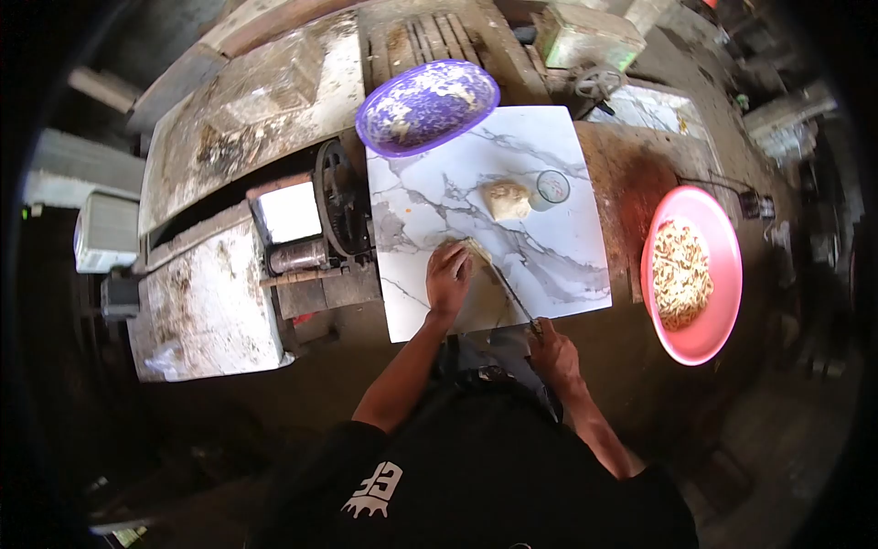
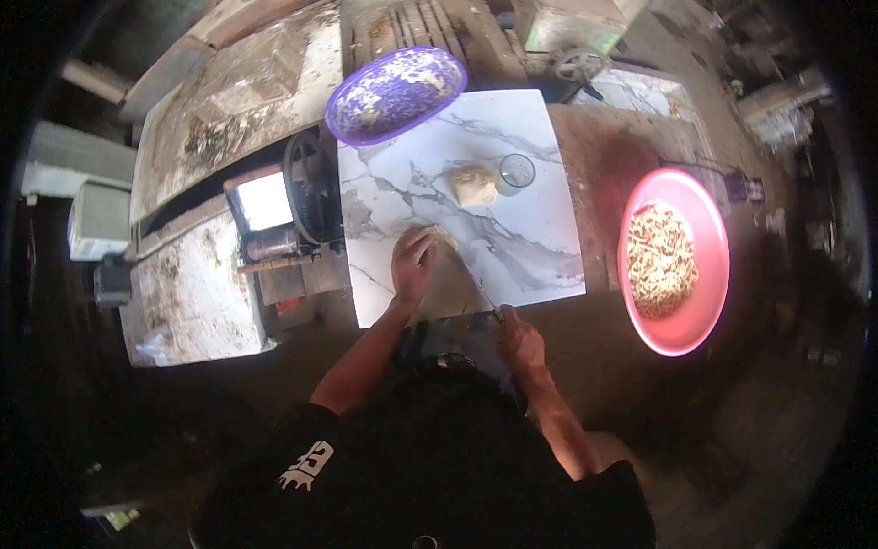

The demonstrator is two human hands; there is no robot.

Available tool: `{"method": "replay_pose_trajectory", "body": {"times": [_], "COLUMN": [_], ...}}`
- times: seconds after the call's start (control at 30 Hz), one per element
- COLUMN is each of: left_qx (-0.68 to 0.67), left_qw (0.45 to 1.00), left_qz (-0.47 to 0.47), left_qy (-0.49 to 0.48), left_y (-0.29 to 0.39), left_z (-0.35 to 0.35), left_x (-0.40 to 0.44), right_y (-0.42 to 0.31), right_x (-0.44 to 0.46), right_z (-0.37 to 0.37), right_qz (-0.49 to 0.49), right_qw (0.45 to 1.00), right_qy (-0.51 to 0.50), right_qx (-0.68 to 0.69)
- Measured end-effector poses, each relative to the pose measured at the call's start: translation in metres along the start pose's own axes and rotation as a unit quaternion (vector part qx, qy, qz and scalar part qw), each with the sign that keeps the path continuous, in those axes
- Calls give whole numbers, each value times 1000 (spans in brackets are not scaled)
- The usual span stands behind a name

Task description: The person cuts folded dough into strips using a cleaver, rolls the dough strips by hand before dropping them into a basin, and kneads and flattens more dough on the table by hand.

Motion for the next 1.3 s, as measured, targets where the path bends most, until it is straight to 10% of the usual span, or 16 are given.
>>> {"method": "replay_pose_trajectory", "body": {"times": [1.3], "left_qx": [24], "left_qw": [998], "left_qz": [52], "left_qy": [-29], "left_y": [0], "left_z": [-14], "left_x": [4], "right_y": [-50], "right_x": [47], "right_z": [10], "right_qz": [38], "right_qw": [999], "right_qy": [-22], "right_qx": [-31]}}
Point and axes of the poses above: each hand's wrist, its own x-axis towards the middle knuckle, its own z-axis out of the palm, y = z × x, the point moved 5 cm from there along x, towards the middle knuckle, and after that the axes turned 1 degree about y, right-handed, at the moved point
